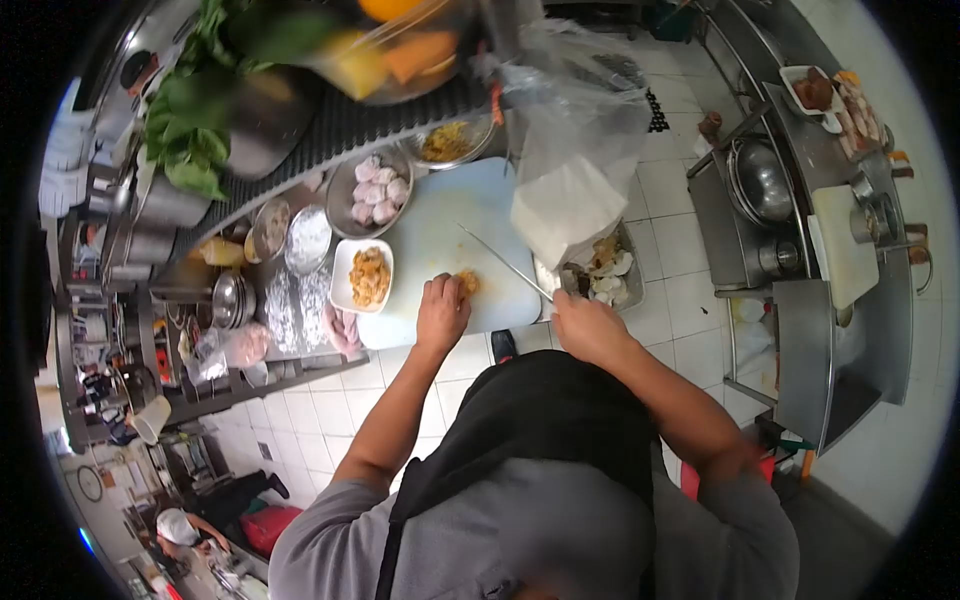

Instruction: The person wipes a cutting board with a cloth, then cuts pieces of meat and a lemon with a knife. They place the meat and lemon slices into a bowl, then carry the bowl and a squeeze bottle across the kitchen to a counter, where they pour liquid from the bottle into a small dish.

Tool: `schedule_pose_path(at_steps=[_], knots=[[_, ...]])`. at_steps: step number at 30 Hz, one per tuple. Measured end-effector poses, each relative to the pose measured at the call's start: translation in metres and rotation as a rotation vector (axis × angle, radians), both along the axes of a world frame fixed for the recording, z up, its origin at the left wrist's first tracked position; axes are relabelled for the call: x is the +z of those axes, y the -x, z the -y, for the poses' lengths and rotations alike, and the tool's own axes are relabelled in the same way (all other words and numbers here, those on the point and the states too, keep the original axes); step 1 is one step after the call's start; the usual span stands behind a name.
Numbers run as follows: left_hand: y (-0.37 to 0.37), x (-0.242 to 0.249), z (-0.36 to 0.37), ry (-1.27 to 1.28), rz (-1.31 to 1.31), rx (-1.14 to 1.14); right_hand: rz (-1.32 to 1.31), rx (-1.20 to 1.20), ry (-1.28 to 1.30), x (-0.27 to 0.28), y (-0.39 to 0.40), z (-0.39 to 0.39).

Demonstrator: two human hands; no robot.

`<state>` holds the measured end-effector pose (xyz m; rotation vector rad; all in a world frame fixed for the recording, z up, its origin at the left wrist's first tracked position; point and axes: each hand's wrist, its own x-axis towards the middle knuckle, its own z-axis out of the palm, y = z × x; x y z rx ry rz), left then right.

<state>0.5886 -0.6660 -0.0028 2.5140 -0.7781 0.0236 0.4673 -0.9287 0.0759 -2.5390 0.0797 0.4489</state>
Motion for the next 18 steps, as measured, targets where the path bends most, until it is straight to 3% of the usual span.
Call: schedule_pose_path(at_steps=[6, 9, 14, 18], knots=[[0.001, 0.015, -0.020, 0.209, -0.019, 0.221, -0.043, 0.163, 0.093, 0.035, -0.029, -0.043], [-0.005, 0.017, -0.012, 0.203, -0.192, 0.194, -0.062, 0.211, 0.119, 0.038, -0.038, -0.060], [-0.006, 0.009, 0.001, 0.146, -0.211, 0.177, -0.115, 0.210, 0.169, 0.016, -0.048, -0.077], [-0.007, 0.002, 0.002, 0.142, -0.189, 0.185, -0.180, 0.209, 0.202, 0.039, -0.034, -0.067]])
